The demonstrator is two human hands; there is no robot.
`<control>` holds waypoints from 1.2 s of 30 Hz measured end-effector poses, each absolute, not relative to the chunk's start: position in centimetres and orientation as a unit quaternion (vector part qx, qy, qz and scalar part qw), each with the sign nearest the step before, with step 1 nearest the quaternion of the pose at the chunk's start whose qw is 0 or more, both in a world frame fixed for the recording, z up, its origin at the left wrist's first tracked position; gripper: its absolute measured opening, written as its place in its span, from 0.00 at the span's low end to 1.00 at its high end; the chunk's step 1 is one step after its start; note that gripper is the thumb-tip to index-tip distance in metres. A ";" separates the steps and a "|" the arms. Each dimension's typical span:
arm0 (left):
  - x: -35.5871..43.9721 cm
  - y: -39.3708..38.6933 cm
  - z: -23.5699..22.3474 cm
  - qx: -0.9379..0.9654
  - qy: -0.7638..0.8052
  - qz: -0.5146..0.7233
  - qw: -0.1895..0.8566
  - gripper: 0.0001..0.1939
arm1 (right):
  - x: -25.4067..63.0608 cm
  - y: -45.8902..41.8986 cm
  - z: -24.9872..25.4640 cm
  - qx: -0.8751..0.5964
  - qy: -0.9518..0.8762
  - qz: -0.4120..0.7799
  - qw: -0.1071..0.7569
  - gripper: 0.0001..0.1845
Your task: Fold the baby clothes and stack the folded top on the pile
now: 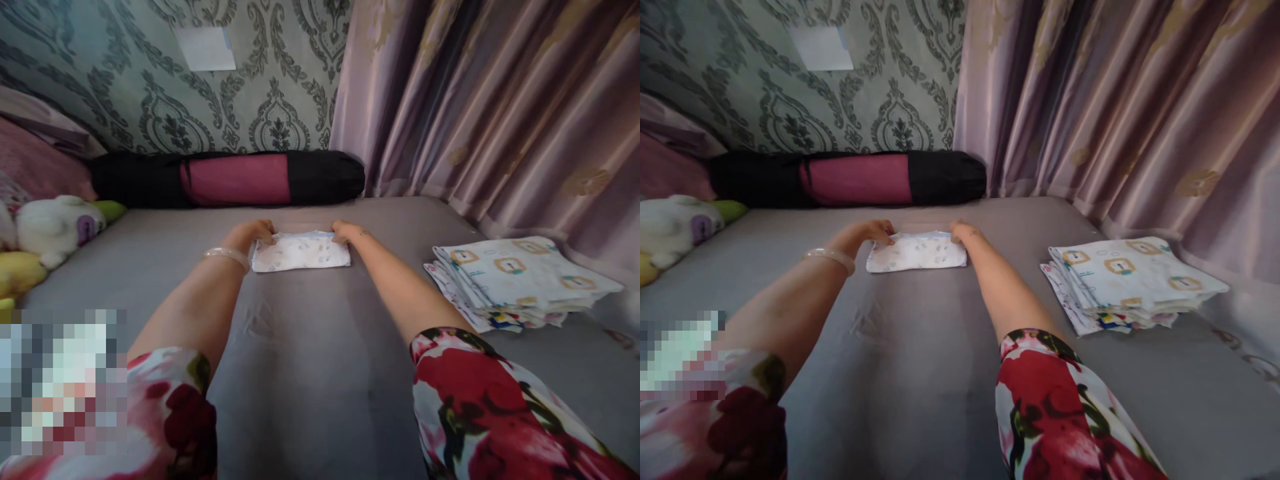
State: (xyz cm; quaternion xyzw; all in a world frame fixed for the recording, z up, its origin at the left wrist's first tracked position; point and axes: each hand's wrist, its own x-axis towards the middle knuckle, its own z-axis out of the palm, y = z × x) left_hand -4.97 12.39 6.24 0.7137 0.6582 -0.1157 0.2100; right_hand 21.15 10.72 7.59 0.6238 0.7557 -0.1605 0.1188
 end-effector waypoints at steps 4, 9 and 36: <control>-4.8 12.1 5.9 0.722 0.656 -0.091 0.202 0.19 | 21.3 9.9 6.9 0.633 0.754 -0.158 0.074 0.26; -4.7 10.2 5.3 0.743 0.647 -0.022 0.166 0.13 | 22.3 8.2 6.4 0.629 0.763 -0.148 -0.015 0.26; -6.1 -7.6 8.0 0.862 0.466 0.194 0.045 0.10 | 28.5 -7.3 8.1 0.348 0.924 0.065 -0.144 0.17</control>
